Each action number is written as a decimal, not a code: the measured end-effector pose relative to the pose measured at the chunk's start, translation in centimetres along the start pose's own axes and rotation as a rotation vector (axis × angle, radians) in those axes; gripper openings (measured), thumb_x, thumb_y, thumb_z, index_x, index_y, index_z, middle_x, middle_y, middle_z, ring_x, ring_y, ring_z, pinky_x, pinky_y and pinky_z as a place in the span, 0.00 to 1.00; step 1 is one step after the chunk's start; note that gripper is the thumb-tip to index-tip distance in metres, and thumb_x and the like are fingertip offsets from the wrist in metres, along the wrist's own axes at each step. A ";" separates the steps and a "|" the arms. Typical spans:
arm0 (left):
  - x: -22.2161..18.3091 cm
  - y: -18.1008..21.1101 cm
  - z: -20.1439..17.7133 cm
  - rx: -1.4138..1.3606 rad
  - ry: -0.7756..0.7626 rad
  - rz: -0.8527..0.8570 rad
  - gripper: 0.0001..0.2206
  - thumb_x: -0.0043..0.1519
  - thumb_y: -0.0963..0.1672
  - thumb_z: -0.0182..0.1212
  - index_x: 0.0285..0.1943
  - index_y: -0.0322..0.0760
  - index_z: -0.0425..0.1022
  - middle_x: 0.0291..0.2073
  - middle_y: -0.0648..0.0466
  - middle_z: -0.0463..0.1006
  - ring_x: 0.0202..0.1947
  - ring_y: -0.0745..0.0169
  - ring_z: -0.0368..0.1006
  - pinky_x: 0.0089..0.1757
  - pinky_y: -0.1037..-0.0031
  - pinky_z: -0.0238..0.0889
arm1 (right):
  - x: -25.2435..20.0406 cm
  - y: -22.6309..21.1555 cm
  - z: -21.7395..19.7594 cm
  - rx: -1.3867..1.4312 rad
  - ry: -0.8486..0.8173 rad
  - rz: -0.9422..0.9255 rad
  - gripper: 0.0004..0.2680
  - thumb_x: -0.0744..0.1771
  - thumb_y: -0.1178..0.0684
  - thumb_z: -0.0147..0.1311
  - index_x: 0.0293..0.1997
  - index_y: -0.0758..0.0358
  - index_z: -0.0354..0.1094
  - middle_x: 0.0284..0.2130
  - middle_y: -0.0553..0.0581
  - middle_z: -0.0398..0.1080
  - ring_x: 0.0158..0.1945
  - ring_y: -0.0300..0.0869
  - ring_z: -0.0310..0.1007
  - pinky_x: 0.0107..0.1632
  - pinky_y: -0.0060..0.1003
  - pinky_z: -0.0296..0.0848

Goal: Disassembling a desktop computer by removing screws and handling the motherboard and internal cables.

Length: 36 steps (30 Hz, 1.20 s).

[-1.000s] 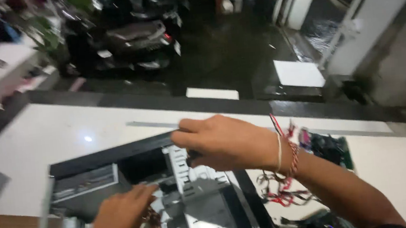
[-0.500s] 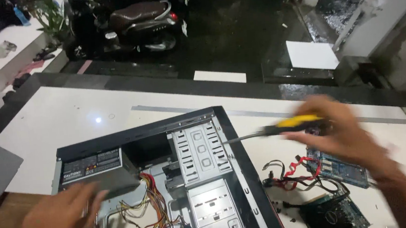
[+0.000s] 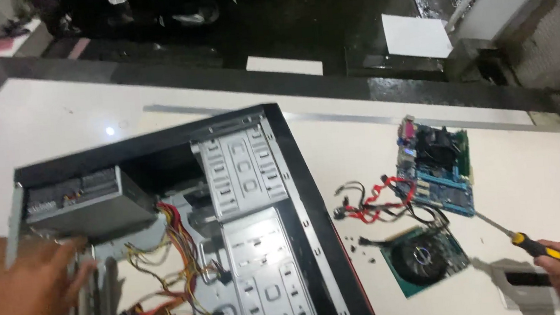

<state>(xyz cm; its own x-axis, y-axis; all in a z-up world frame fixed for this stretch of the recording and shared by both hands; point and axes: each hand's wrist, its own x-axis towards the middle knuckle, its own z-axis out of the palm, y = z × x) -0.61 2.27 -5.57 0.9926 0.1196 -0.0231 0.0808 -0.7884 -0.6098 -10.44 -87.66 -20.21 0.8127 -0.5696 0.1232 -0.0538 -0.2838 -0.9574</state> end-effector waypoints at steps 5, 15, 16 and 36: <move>0.1 0.6 3.2 0.018 0.150 0.014 0.18 0.59 0.63 0.46 0.55 0.73 0.67 0.39 0.70 0.80 0.46 0.68 0.81 0.38 0.69 0.74 | -2.1 2.0 0.5 0.151 0.038 0.041 0.09 0.67 0.62 0.58 0.50 0.59 0.63 0.52 0.64 0.72 0.51 0.40 0.73 0.58 0.29 0.72; 0.4 0.9 5.0 0.046 0.160 0.006 0.20 0.60 0.64 0.47 0.55 0.68 0.70 0.43 0.68 0.83 0.58 0.67 0.79 0.44 0.76 0.74 | -13.2 -14.8 18.3 -0.354 -0.128 -0.383 0.07 0.64 0.54 0.65 0.37 0.67 0.73 0.36 0.57 0.78 0.31 0.36 0.75 0.36 0.29 0.76; 0.6 0.8 5.5 0.045 0.156 0.009 0.20 0.60 0.64 0.47 0.55 0.68 0.70 0.43 0.68 0.83 0.58 0.67 0.79 0.44 0.76 0.74 | -14.4 -15.2 18.9 -0.357 -0.131 -0.380 0.07 0.64 0.54 0.65 0.37 0.67 0.73 0.36 0.57 0.78 0.31 0.36 0.75 0.36 0.29 0.76; 1.5 0.7 11.6 -0.276 0.275 0.106 0.19 0.69 0.57 0.58 0.63 0.52 0.74 0.29 0.58 0.81 0.34 0.61 0.80 0.44 0.74 0.72 | -17.8 -12.2 22.5 -0.474 -0.567 -0.707 0.10 0.64 0.55 0.63 0.30 0.64 0.61 0.35 0.62 0.75 0.32 0.45 0.73 0.34 0.35 0.74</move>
<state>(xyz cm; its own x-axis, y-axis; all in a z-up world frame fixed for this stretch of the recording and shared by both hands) -0.11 8.95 -15.21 0.9811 -0.1071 0.1613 -0.0386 -0.9245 -0.3791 -11.16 -56.72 -16.60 0.8958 0.2602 0.3603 0.4204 -0.7591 -0.4970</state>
